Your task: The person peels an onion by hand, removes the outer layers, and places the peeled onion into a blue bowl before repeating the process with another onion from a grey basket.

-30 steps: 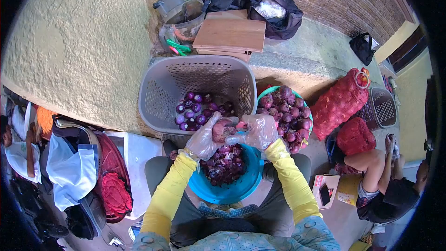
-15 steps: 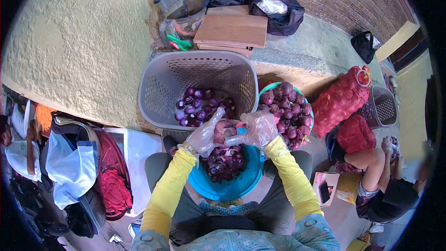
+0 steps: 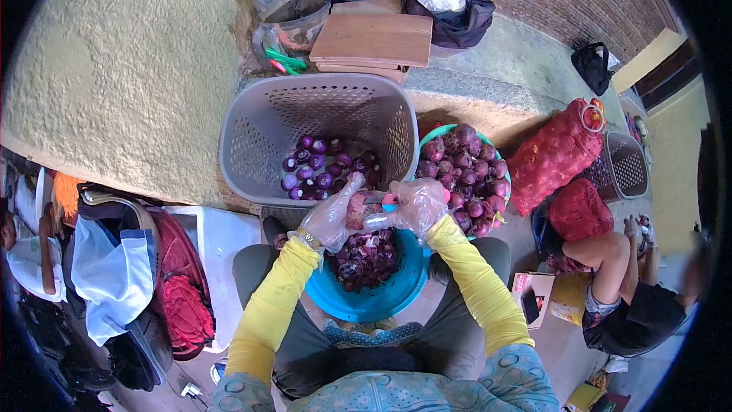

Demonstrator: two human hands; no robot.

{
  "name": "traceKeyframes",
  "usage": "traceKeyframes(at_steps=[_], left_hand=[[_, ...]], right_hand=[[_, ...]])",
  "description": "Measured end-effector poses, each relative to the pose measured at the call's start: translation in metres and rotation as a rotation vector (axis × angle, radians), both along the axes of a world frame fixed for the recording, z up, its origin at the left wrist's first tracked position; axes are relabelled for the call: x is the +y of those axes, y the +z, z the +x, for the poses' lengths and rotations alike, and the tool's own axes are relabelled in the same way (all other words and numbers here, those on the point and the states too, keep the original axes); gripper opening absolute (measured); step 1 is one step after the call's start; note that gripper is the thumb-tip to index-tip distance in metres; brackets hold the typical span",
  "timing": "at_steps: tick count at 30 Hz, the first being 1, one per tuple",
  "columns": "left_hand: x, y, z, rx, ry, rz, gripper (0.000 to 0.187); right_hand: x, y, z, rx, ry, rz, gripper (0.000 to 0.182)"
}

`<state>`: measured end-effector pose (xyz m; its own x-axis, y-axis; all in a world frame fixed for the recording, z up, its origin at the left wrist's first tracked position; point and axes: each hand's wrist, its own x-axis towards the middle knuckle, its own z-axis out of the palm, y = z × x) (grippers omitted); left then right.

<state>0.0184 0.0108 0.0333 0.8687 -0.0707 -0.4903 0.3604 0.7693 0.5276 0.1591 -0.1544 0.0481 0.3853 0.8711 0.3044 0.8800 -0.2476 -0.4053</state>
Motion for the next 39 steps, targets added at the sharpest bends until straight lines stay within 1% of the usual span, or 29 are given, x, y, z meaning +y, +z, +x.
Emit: traceKeyframes(at_steps=[1,3,7,9,10,12,13,15,16,18,19,21,22,23,24,25,27,29,31,32,34,35,37,38,39], left_hand=[[0.0,-0.001,0.001,0.001,-0.002,-0.003,0.072],[-0.001,-0.004,0.002,-0.017,0.012,-0.099,0.07],[0.003,-0.02,0.002,-0.033,0.056,-0.131,0.064],[0.002,-0.014,0.002,-0.08,0.082,-0.193,0.063],[0.0,-0.01,0.003,-0.079,0.08,-0.194,0.063],[-0.007,-0.004,0.004,-0.039,0.272,-0.117,0.061],[-0.009,-0.006,0.003,-0.036,0.272,-0.117,0.061],[-0.013,-0.013,0.003,-0.145,0.314,-0.04,0.057],[-0.016,-0.016,0.002,-0.145,0.311,-0.04,0.057],[-0.018,-0.017,0.001,-0.103,0.409,-0.28,0.056],[-0.017,-0.018,0.0,-0.1,0.41,-0.276,0.056],[-0.015,-0.015,-0.001,-0.201,0.357,-0.361,0.052],[-0.014,-0.013,-0.001,-0.201,0.356,-0.36,0.052],[-0.014,-0.002,0.001,-0.148,0.372,-0.317,0.046],[-0.014,0.004,0.002,-0.095,0.388,-0.273,0.041],[-0.011,0.003,0.003,-0.093,0.386,-0.271,0.041],[-0.002,0.003,0.002,-0.103,0.275,-0.218,0.041],[-0.001,0.002,0.001,-0.1,0.273,-0.194,0.039],[-0.002,-0.002,-0.001,-0.006,0.3,-0.27,0.037],[-0.005,-0.003,-0.002,-0.005,0.299,-0.27,0.037],[-0.012,-0.006,0.0,0.019,0.406,-0.254,0.038],[-0.017,-0.014,0.0,0.022,0.403,-0.255,0.038],[-0.024,-0.032,-0.001,-0.21,0.557,0.181,0.037],[-0.022,-0.028,0.0,-0.211,0.556,0.182,0.037],[-0.018,-0.024,0.0,-0.161,0.569,-0.054,0.039]], right_hand=[[0.0,-0.002,-0.001,0.001,-0.002,-0.003,0.062],[-0.001,-0.004,-0.002,0.042,-0.006,0.025,0.06],[0.0,-0.004,-0.004,0.059,-0.031,-0.006,0.056],[0.0,-0.008,-0.005,0.068,-0.03,0.054,0.053],[0.0,-0.011,-0.004,0.069,-0.031,0.053,0.053],[0.0,-0.016,-0.005,0.153,-0.087,-0.04,0.051],[0.0,-0.018,-0.006,0.155,-0.087,-0.041,0.051],[0.0,-0.021,-0.008,0.21,-0.115,0.0,0.047],[0.0,-0.021,-0.008,0.21,-0.118,0.001,0.047],[0.003,-0.019,-0.008,0.216,-0.12,0.004,0.055],[0.003,-0.017,-0.008,0.221,-0.12,0.007,0.055],[0.004,-0.001,-0.005,0.201,-0.058,0.025,0.065],[0.004,-0.009,-0.003,0.163,-0.068,0.02,0.072],[0.004,-0.005,-0.002,0.164,-0.069,0.02,0.072],[0.004,0.001,-0.001,0.107,-0.07,-0.019,0.071],[0.004,0.005,-0.002,0.051,-0.072,-0.058,0.07],[0.004,0.006,-0.003,0.063,-0.06,-0.067,0.07],[0.005,0.006,-0.004,0.075,-0.046,-0.078,0.07],[0.007,0.006,-0.006,0.096,-0.042,-0.11,0.07],[0.007,0.005,-0.007,0.097,-0.042,-0.11,0.07],[0.007,0.003,-0.01,0.07,-0.041,-0.142,0.068],[0.007,0.002,-0.011,0.072,-0.044,-0.144,0.068],[0.008,0.0,-0.015,0.163,-0.051,-0.133,0.066],[0.009,-0.001,-0.017,0.19,-0.069,-0.131,0.064],[0.01,-0.003,-0.018,0.191,-0.07,-0.129,0.064]])
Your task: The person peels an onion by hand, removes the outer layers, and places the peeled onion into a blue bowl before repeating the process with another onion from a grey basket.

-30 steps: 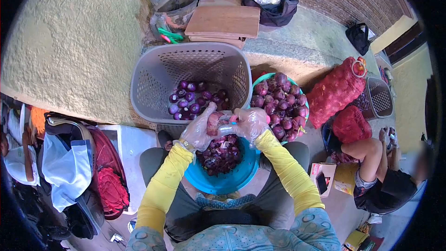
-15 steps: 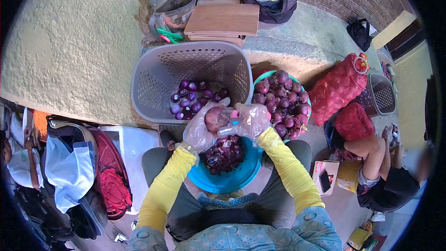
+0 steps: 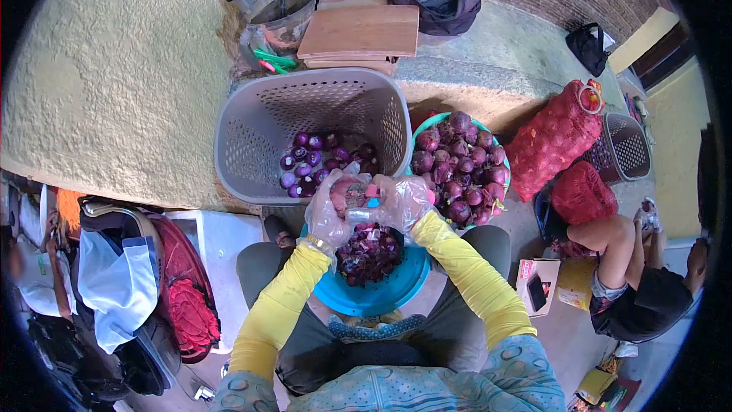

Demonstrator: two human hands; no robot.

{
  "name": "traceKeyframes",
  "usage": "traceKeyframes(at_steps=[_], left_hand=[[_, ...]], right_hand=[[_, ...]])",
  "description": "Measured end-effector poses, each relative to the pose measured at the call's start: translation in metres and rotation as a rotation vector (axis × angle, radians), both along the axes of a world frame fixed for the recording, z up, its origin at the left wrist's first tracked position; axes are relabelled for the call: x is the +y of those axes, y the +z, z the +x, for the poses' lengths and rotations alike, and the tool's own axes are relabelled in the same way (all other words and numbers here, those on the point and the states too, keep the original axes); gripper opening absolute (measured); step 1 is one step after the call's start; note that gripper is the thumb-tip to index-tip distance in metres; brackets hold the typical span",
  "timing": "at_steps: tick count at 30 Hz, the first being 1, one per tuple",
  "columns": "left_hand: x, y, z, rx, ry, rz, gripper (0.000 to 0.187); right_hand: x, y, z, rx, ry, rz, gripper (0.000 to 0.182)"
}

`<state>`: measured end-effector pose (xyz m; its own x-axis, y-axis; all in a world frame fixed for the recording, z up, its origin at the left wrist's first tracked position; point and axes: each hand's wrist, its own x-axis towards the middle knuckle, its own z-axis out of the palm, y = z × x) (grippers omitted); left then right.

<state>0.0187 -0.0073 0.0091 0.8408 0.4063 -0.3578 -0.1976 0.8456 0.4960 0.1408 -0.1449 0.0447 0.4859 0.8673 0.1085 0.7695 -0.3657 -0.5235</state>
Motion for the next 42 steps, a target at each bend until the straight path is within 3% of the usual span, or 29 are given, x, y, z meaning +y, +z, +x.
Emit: traceKeyframes(at_steps=[1,2,4,5,7,11,13,17,19,24,28,30,34,37,39,42], left_hand=[[0.002,0.003,0.0,-0.017,-0.011,-0.238,0.044],[0.0,-0.003,0.0,-0.015,-0.015,-0.238,0.044],[-0.007,-0.021,-0.005,-0.122,-0.024,0.085,0.06],[-0.009,-0.018,-0.007,-0.122,-0.03,0.082,0.06],[-0.009,-0.012,-0.013,0.135,-0.056,1.05,0.068],[-0.004,-0.006,-0.013,0.18,-0.093,1.178,0.052],[-0.001,-0.009,-0.003,-0.002,0.083,-0.178,0.04],[0.002,0.03,0.005,-0.031,-0.016,-0.212,0.04],[0.008,0.047,0.004,0.059,-0.198,-0.162,0.039],[0.006,0.031,0.001,0.212,-0.196,-0.135,0.037],[0.001,0.006,-0.003,0.197,-0.075,-0.119,0.037],[-0.011,0.004,-0.013,0.075,-0.017,0.901,0.039],[-0.005,0.001,-0.013,0.015,-0.068,0.734,0.036],[-0.003,-0.001,-0.008,0.176,-0.025,0.653,0.039],[-0.001,0.007,-0.002,0.12,0.147,-0.072,0.039],[-0.003,0.017,0.001,0.121,0.105,-0.147,0.039]], right_hand=[[0.0,-0.002,-0.001,-0.009,-0.007,0.032,0.064],[0.0,-0.004,-0.001,-0.019,-0.016,0.062,0.064],[0.0,-0.005,0.001,-0.028,-0.017,0.068,0.063],[-0.001,-0.005,0.002,-0.037,-0.014,0.074,0.062],[-0.001,-0.003,0.003,-0.016,-0.024,0.023,0.063],[0.005,-0.012,-0.007,0.065,-0.073,0.039,0.063],[0.007,-0.012,-0.01,0.086,-0.081,0.034,0.062],[0.002,0.004,0.008,0.136,-0.04,0.108,0.056],[-0.001,0.018,0.017,0.093,0.009,0.104,0.057],[0.001,0.022,0.014,-0.045,0.122,0.031,0.066],[0.002,0.008,0.008,-0.031,0.067,-0.03,0.073],[0.004,0.005,0.006,-0.005,0.055,-0.05,0.073],[0.003,-0.001,0.0,0.024,0.029,-0.011,0.069],[0.005,-0.002,-0.008,0.127,-0.022,-0.008,0.068],[0.007,-0.004,-0.008,0.129,-0.03,-0.021,0.068],[0.006,-0.004,-0.001,0.124,-0.021,-0.018,0.067]])
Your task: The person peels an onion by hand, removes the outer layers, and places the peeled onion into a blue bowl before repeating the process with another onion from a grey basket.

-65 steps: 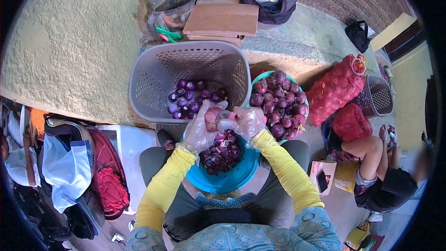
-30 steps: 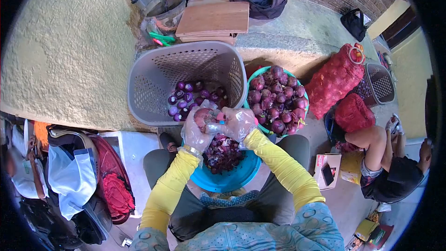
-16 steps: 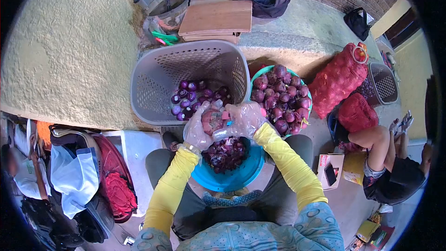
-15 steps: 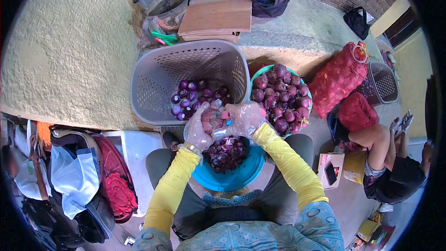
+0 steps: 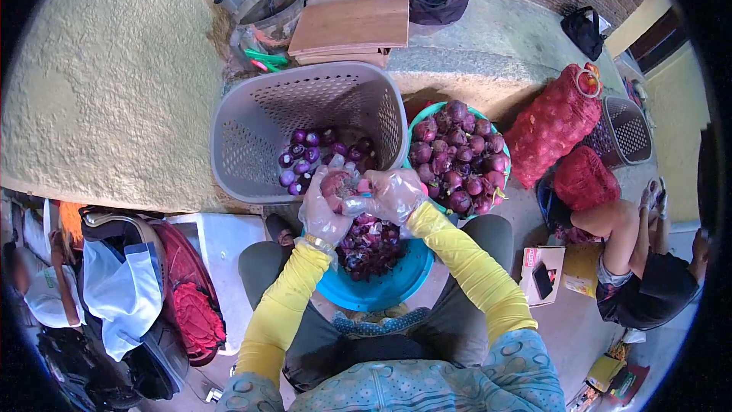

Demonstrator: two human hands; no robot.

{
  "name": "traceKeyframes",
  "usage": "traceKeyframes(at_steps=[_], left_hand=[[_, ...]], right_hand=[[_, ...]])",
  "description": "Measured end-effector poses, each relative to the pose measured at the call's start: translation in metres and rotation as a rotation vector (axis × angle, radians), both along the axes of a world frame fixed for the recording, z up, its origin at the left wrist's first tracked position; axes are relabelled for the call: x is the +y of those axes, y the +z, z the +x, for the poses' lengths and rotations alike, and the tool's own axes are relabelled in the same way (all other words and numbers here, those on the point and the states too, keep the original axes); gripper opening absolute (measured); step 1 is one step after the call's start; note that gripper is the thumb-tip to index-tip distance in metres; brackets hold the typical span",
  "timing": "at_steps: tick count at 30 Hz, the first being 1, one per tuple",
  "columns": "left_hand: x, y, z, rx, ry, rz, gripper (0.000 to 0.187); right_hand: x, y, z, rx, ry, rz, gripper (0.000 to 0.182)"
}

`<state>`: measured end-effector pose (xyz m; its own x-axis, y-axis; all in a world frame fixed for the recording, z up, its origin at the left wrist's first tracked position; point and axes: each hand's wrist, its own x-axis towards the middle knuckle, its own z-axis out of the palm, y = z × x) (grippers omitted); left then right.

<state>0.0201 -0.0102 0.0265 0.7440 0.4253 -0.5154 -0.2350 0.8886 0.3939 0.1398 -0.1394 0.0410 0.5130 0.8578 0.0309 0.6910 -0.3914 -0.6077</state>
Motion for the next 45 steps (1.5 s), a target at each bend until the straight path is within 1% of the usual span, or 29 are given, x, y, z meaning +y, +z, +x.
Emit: traceKeyframes(at_steps=[1,2,3,4,6,7,9,12,13,15,19,21,23,25,27,28,30,31,32,33,34,36,37,38,40,41,42,43,45], left_hand=[[-0.001,-0.003,0.0,-0.001,-0.004,0.0,0.039],[-0.002,-0.008,-0.002,-0.024,-0.107,0.328,0.038],[0.0,-0.012,-0.003,-0.047,-0.207,0.658,0.037],[0.004,-0.016,-0.003,-0.047,-0.208,0.659,0.037],[0.011,-0.016,-0.004,-0.065,-0.229,0.354,0.039],[0.012,-0.016,-0.003,-0.062,-0.23,0.354,0.039],[0.012,-0.004,0.0,-0.012,-0.204,-0.135,0.041],[0.014,-0.01,0.001,-0.067,-0.272,-0.159,0.041],[0.012,-0.012,0.0,-0.07,-0.273,-0.161,0.041],[0.006,0.0,-0.001,-0.005,-0.129,-0.132,0.038],[0.005,-0.029,-0.006,-0.085,-0.039,-0.11,0.036],[0.0,-0.028,-0.008,-0.066,-0.003,0.147,0.034],[0.001,-0.023,-0.005,-0.037,0.006,0.107,0.033],[0.004,-0.016,-0.002,-0.008,0.019,0.068,0.033],[0.009,-0.011,0.001,-0.016,-0.024,-0.071,0.036],[0.008,-0.014,0.001,-0.017,-0.024,-0.07,0.036],[0.005,-0.007,0.005,-0.038,0.001,0.162,0.042],[0.007,-0.002,0.002,-0.149,-0.06,-0.031,0.047],[0.007,0.004,0.001,-0.148,-0.059,-0.029,0.047],[0.007,0.007,0.001,-0.135,-0.084,0.024,0.054],[0.007,0.01,0.0,-0.121,-0.11,0.077,0.062],[0.008,0.015,-0.003,-0.118,-0.131,0.118,0.062],[0.008,0.018,-0.004,-0.12,-0.156,0.16,0.061],[0.01,0.02,-0.004,-0.124,-0.18,0.202,0.061],[0.014,0.023,-0.005,-0.13,-0.223,0.29,0.06],[0.018,0.023,-0.005,-0.127,-0.22,0.291,0.06],[0.022,0.021,-0.003,-0.161,-0.255,0.129,0.058],[0.024,0.019,-0.001,-0.196,-0.29,-0.036,0.057],[0.025,0.014,0.002,-0.19,-0.278,0.001,0.055]], right_hand=[[-0.001,0.001,0.006,-0.009,0.017,0.024,0.066],[-0.003,0.002,0.012,-0.009,0.012,0.024,0.066],[-0.004,0.005,0.018,-0.078,0.045,0.054,0.065],[-0.005,0.007,0.022,-0.146,0.08,0.085,0.065],[-0.005,0.013,0.023,-0.155,0.111,0.105,0.067],[-0.004,0.017,0.02,-0.189,0.15,0.069,0.069],[-0.005,0.015,0.018,-0.21,0.18,0.009,0.073],[-0.007,0.012,0.018,-0.205,0.134,0.043,0.073],[-0.007,0.005,0.015,-0.19,0.114,0.097,0.071],[-0.003,-0.002,0.009,-0.186,0.09,0.056,0.071],[0.0,-0.001,0.0,-0.116,0.058,-0.032,0.072],[0.001,-0.006,-0.003,-0.083,0.05,-0.051,0.073],[0.002,-0.008,-0.006,-0.025,0.019,-0.033,0.075],[0.001,-0.004,-0.005,-0.023,0.024,-0.023,0.074],[0.001,0.002,-0.003,-0.024,0.024,-0.013,0.074],[0.002,0.003,-0.002,-0.069,-0.005,-0.017,0.071],[0.005,0.007,0.001,-0.114,-0.028,-0.015,0.068],[0.004,0.011,0.002,-0.082,-0.02,0.043,0.068],[0.002,0.013,0.005,-0.052,-0.011,0.1,0.068],[0.0,0.015,0.01,-0.1,0.067,0.132,0.062],[-0.001,0.016,0.013,-0.1,0.068,0.131,0.062],[-0.002,0.019,0.013,-0.042,0.094,0.216,0.05],[-0.003,0.023,0.014,-0.016,0.108,0.171,0.038],[-0.005,0.022,0.016,-0.016,0.109,0.171,0.038],[-0.01,0.018,0.023,0.13,0.178,0.108,0.038],[-0.012,0.016,0.027,0.188,0.226,0.09,0.035],[-0.013,0.013,0.029,0.189,0.228,0.091,0.035],[-0.014,0.009,0.031,0.25,0.241,0.136,0.033],[-0.015,0.008,0.034,0.331,0.256,0.168,0.029]])
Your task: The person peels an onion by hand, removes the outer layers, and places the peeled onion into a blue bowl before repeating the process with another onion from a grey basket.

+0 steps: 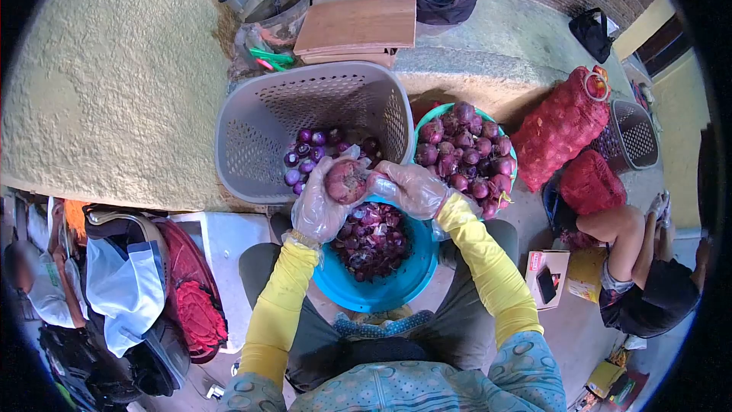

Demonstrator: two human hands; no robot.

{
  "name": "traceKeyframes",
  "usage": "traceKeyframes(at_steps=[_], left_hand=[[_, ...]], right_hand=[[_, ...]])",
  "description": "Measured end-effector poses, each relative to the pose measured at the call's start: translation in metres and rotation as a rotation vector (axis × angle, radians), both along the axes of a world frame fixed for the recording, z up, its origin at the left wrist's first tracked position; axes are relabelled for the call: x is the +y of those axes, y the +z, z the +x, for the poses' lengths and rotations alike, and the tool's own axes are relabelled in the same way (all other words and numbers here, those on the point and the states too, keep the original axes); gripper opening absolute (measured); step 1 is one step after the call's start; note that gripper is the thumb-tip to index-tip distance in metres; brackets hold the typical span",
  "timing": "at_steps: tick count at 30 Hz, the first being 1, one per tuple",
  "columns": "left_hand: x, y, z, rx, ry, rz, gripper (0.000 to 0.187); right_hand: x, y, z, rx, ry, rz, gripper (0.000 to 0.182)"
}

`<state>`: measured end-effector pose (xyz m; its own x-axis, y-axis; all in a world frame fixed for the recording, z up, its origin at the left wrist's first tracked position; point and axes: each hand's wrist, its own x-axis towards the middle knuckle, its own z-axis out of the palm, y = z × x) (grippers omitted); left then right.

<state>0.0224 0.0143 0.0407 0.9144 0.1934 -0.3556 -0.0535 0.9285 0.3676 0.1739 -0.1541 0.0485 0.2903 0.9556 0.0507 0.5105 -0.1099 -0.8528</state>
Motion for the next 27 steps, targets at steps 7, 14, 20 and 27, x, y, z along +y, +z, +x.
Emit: traceKeyframes(at_steps=[7,14,20,27], left_hand=[[-0.002,-0.005,0.003,0.03,0.088,0.142,0.045],[-0.005,0.002,0.001,0.061,0.002,0.24,0.051],[-0.009,0.008,0.002,0.098,-0.028,0.244,0.057],[-0.004,0.0,0.004,0.087,-0.004,0.187,0.058]], right_hand=[[0.0,0.01,0.006,-0.022,-0.031,0.045,0.024],[0.004,0.013,0.0,-0.127,-0.09,0.066,0.019],[0.003,0.01,0.002,-0.195,-0.074,0.023,0.028],[0.0,0.024,-0.001,-0.358,-0.133,0.094,0.025]])
